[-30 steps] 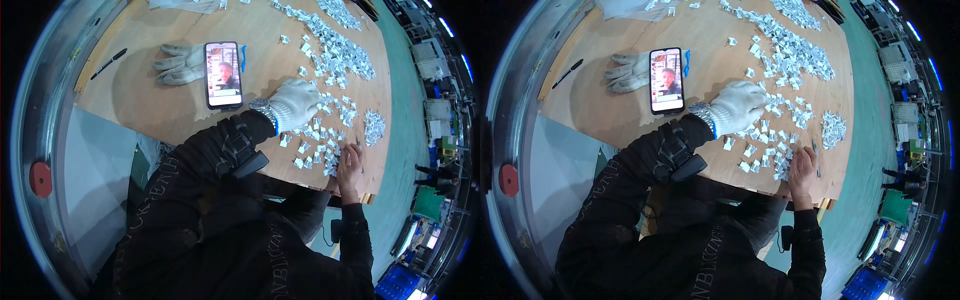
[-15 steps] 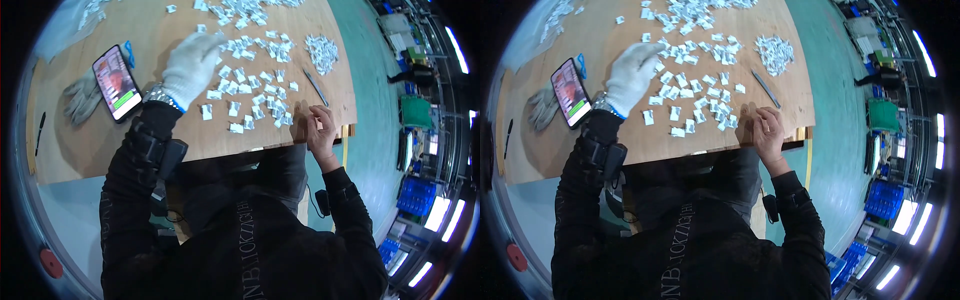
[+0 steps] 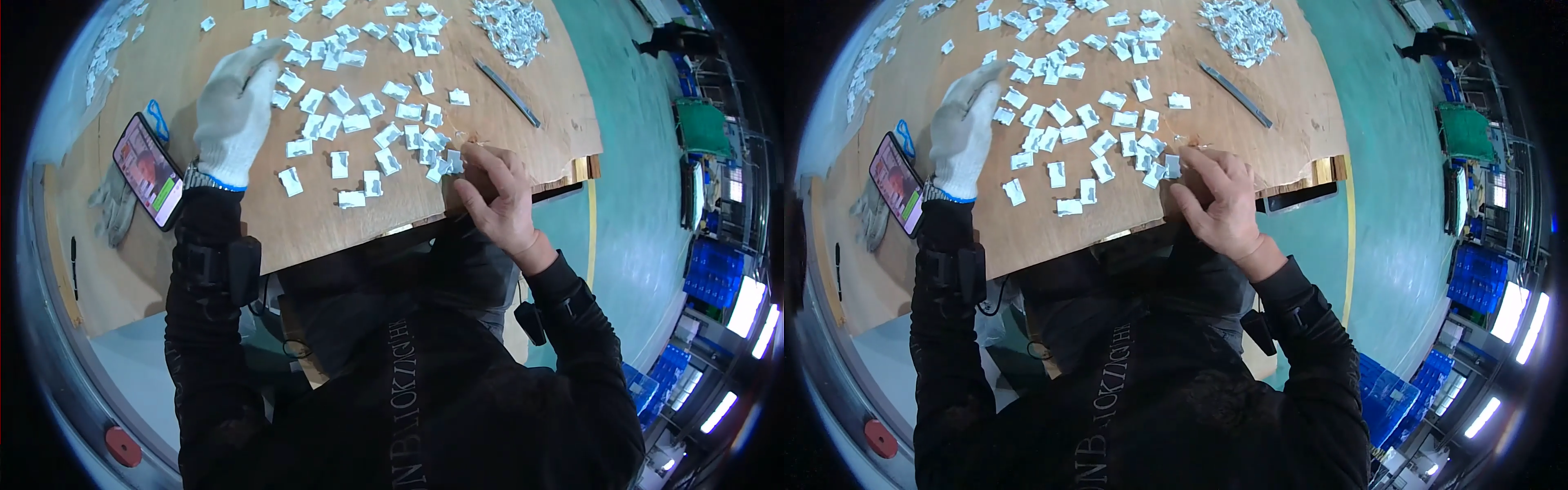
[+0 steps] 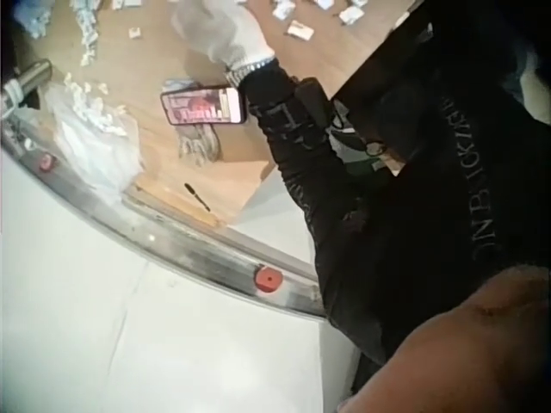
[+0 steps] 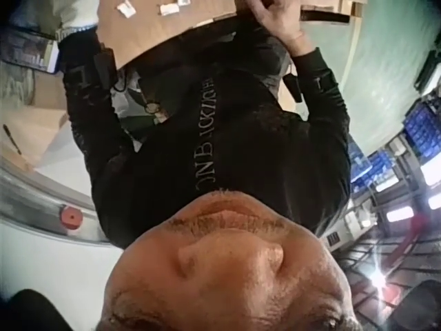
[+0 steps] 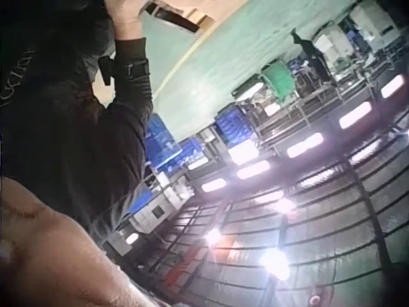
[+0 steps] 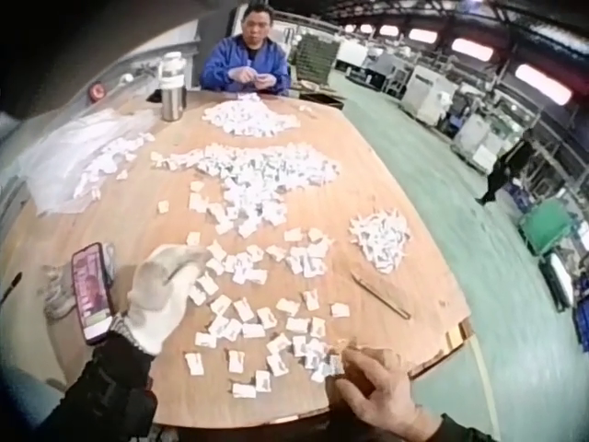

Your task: The person trims small white plastic parts with a utility knife and places them into a bin before and after making a video call on a smartphone.

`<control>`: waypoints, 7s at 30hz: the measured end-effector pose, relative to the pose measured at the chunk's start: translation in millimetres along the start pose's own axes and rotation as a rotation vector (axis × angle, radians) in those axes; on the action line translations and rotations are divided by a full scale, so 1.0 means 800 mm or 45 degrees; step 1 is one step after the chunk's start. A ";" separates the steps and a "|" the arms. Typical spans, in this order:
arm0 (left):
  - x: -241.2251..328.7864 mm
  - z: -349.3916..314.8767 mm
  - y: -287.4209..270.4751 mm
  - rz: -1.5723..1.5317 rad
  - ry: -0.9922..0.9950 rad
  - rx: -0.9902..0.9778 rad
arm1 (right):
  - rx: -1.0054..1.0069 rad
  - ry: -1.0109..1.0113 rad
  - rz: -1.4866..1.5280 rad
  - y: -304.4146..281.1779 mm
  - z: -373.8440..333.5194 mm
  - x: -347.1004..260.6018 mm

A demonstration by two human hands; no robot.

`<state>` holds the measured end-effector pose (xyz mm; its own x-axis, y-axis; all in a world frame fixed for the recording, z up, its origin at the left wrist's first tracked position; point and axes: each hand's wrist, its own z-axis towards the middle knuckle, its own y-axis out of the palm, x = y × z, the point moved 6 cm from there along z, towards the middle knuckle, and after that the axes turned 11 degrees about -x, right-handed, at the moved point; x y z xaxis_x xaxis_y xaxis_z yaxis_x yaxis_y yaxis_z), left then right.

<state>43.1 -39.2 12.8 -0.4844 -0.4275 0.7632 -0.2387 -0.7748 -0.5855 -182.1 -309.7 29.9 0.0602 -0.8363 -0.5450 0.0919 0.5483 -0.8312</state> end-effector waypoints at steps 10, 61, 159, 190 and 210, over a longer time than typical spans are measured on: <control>-0.008 -0.001 0.003 -0.151 -0.121 -0.001 | -0.052 0.076 0.257 0.007 -0.007 0.019; -0.017 -0.001 0.004 -0.210 -0.312 -0.016 | 0.058 0.037 -0.113 -0.001 -0.013 0.000; 0.047 -0.021 0.039 -1.805 -0.493 -0.423 | -0.613 0.089 0.621 0.020 0.155 -0.096; 0.042 -0.024 0.034 -1.620 -0.561 -0.386 | -0.652 0.005 0.566 0.020 0.157 -0.103; 0.055 -0.023 0.028 -1.689 -0.557 -0.385 | -0.692 0.148 0.698 0.026 0.156 -0.100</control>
<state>1.2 -66.6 28.3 0.5159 0.3723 0.7715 -0.4958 -0.6046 0.6234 -60.7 -231.4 69.6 -0.1512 -0.4571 -0.8765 -0.4228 0.8314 -0.3606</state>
